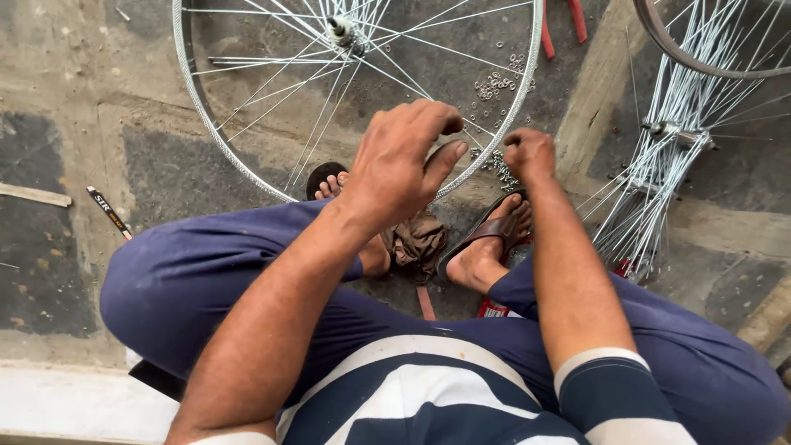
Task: The person sits on the floor and laces a bicycle wheel by inserting spokes into the rim and hub, then securing them with nipples. The person handles the wheel, spokes, and nipples by hand, occasionally rotating the wheel to access different sections.
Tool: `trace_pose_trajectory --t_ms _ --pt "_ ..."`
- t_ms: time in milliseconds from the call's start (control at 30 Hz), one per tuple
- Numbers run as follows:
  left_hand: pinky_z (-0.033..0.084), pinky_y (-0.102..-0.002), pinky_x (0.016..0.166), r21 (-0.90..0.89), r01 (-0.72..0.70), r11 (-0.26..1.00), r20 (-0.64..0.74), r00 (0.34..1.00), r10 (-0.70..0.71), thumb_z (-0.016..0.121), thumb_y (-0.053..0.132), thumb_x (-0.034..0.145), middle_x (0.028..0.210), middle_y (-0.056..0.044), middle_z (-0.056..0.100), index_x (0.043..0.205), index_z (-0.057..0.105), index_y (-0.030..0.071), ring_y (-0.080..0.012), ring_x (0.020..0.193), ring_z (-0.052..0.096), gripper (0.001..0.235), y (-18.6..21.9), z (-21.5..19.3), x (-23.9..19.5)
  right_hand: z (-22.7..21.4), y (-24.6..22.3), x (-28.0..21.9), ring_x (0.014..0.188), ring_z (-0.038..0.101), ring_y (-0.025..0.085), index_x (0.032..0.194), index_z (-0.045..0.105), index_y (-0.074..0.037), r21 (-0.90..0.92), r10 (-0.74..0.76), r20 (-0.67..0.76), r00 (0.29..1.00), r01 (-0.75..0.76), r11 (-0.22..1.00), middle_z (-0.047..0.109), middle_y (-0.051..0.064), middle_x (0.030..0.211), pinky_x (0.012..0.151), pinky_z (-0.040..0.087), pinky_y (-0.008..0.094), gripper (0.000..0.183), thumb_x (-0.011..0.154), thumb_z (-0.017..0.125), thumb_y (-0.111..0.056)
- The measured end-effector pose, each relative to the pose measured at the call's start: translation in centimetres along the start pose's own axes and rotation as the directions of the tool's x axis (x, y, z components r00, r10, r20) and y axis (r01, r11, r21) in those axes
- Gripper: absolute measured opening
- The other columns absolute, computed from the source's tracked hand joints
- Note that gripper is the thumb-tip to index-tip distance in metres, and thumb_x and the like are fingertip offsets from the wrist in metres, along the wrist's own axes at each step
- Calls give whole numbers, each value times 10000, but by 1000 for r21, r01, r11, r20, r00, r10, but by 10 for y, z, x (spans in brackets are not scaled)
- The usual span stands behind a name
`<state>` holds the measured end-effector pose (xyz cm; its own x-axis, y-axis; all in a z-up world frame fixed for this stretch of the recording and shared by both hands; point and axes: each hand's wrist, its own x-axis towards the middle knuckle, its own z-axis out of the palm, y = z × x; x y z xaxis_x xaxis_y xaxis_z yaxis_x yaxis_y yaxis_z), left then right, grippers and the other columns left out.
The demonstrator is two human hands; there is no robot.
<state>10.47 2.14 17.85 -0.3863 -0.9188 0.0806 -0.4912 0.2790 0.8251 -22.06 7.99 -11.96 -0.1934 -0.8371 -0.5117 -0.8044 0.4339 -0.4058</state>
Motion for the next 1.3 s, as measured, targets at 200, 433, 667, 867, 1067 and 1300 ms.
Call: trace_pose_trajectory --t_ms 200,433,667,867,1067,1300 --pt "449 -430 854 -8 9 1000 -11 1000 -9 726 214 971 1032 -64 687 1126 635 89 -282 955 652 219 -7 -1 -2 -1 -46 -19 900 703 421 971 795 -82 -276 -134 -64 989 111 955 748 186 1020 831 554 508 264 923 646 -295" --pt "444 -434 818 8 3 1000 -35 999 -3 734 214 944 999 -75 684 1095 637 84 -288 928 653 222 -16 4 3 10 -64 -27 910 698 428 968 774 -66 -361 -91 -30 995 74 930 738 224 979 839 556 505 295 978 603 -306" --pt "458 -457 787 3 -14 1000 -20 1000 14 748 219 915 948 -99 676 1052 626 68 -313 867 650 237 -12 7 10 -31 -49 -17 761 705 234 1008 695 -38 678 307 168 937 -336 654 725 99 842 670 594 356 119 911 636 -75" --pt "454 -473 785 4 -41 999 -46 998 41 742 224 906 968 -97 685 1040 625 73 -331 903 650 234 -5 4 3 -106 -70 -63 787 695 190 1048 632 -49 927 170 247 954 -284 244 696 77 897 734 613 335 84 965 642 -61" --pt "456 -461 799 32 -12 999 11 1000 11 717 232 934 991 -96 683 1041 631 82 -310 918 649 203 -4 5 -2 -149 -126 -126 826 684 187 1090 655 -41 975 -28 161 987 -154 161 707 90 949 767 608 329 77 1025 635 -77" --pt "590 -395 774 -346 69 936 95 995 -38 760 228 851 967 -113 758 1057 732 73 -265 883 755 260 14 31 -26 -150 -164 -188 891 733 231 1196 671 18 982 -245 -2 969 49 184 734 140 1042 836 636 352 186 1013 656 -10"
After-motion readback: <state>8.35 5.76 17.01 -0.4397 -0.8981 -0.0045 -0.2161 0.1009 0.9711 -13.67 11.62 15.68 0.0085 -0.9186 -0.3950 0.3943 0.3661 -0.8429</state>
